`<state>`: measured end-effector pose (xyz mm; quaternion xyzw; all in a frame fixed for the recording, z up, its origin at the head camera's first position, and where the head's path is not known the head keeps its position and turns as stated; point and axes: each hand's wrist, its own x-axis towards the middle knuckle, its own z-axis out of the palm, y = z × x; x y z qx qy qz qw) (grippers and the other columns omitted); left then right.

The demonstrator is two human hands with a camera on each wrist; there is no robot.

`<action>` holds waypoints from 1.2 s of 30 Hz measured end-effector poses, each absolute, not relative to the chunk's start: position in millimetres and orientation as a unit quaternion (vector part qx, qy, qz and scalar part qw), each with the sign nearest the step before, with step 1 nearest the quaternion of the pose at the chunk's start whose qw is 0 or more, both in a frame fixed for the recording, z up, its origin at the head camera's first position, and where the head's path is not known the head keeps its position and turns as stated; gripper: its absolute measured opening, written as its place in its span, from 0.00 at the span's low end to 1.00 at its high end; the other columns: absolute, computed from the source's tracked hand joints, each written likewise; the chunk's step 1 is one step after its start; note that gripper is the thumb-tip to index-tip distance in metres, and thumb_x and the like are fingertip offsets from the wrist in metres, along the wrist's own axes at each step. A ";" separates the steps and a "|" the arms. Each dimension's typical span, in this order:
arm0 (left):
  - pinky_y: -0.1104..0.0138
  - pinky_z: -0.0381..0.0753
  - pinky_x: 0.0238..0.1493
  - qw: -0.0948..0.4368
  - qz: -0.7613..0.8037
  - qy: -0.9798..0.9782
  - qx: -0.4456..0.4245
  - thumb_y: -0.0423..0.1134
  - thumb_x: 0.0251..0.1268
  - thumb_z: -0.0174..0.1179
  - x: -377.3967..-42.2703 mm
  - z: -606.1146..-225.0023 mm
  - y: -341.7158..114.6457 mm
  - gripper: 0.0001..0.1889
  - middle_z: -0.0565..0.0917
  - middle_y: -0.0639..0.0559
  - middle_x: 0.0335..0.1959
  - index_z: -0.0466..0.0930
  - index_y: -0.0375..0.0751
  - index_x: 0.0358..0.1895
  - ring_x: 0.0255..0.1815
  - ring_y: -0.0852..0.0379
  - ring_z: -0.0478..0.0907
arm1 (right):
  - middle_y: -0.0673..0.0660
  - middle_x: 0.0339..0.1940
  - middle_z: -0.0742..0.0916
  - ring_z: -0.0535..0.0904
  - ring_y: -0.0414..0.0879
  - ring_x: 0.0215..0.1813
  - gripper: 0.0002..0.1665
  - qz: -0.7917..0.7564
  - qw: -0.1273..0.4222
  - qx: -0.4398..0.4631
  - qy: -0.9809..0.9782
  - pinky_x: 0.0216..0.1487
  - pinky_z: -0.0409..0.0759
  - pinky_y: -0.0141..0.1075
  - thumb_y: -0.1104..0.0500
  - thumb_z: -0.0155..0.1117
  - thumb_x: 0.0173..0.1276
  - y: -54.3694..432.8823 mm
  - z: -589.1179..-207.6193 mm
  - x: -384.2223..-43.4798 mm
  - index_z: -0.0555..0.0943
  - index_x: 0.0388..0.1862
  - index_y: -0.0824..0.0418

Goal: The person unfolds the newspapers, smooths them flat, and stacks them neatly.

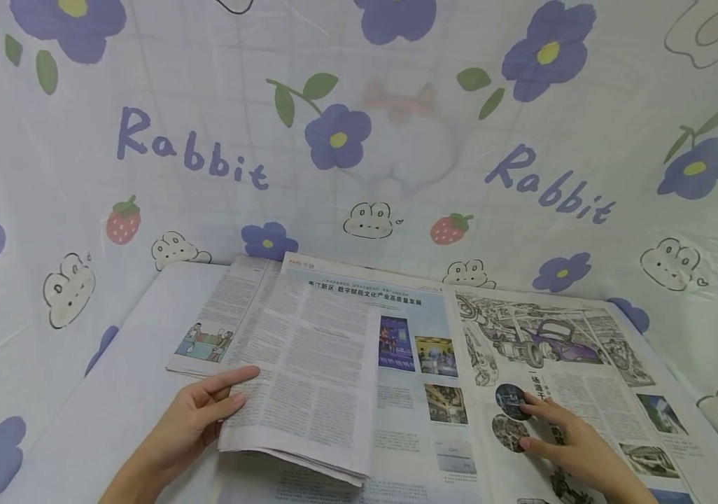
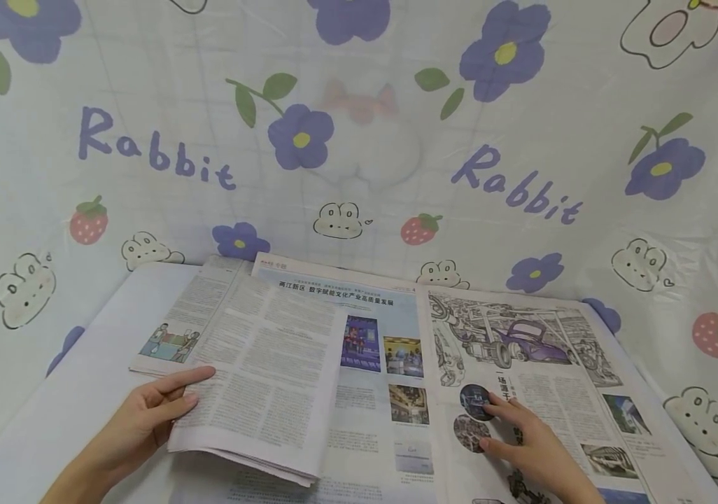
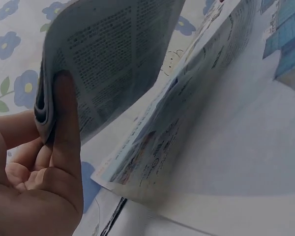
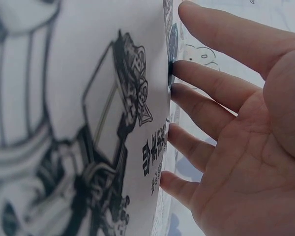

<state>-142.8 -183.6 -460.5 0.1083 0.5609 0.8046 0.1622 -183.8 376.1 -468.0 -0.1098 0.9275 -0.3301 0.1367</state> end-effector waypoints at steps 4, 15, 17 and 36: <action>0.56 0.81 0.50 0.172 0.789 0.577 0.122 0.30 0.76 0.50 -143.3 -461.9 -181.0 0.23 0.77 0.41 0.61 0.65 0.32 0.72 0.59 0.45 0.77 | 0.71 0.74 0.62 0.49 0.76 0.72 0.41 -0.333 0.138 -0.106 0.927 0.57 0.58 0.74 0.44 0.68 0.66 375.9 -468.3 -183.2 0.70 0.69 0.69; 0.56 0.80 0.51 0.216 0.758 0.606 0.110 0.32 0.74 0.55 -140.9 -462.2 -171.1 0.26 0.76 0.36 0.62 0.64 0.32 0.72 0.59 0.43 0.77 | 0.71 0.74 0.62 0.49 0.76 0.72 0.42 -0.323 0.142 -0.102 0.930 0.57 0.56 0.75 0.44 0.68 0.66 374.9 -469.5 -184.2 0.70 0.69 0.69; 0.56 0.80 0.52 0.234 0.758 0.599 0.110 0.33 0.74 0.55 -140.1 -463.0 -164.3 0.26 0.75 0.37 0.63 0.64 0.33 0.72 0.59 0.43 0.76 | 0.71 0.74 0.62 0.49 0.76 0.72 0.42 -0.321 0.144 -0.099 0.931 0.57 0.57 0.75 0.43 0.67 0.67 374.1 -468.7 -183.7 0.70 0.69 0.69; 0.54 0.79 0.52 0.307 0.763 0.560 0.098 0.28 0.69 0.59 -135.7 -483.0 -132.2 0.32 0.71 0.32 0.65 0.56 0.23 0.72 0.58 0.39 0.76 | 0.66 0.64 0.77 0.69 0.67 0.66 0.34 -0.398 0.164 -0.015 0.902 0.55 0.75 0.58 0.43 0.63 0.70 337.7 -435.6 -168.8 0.75 0.66 0.64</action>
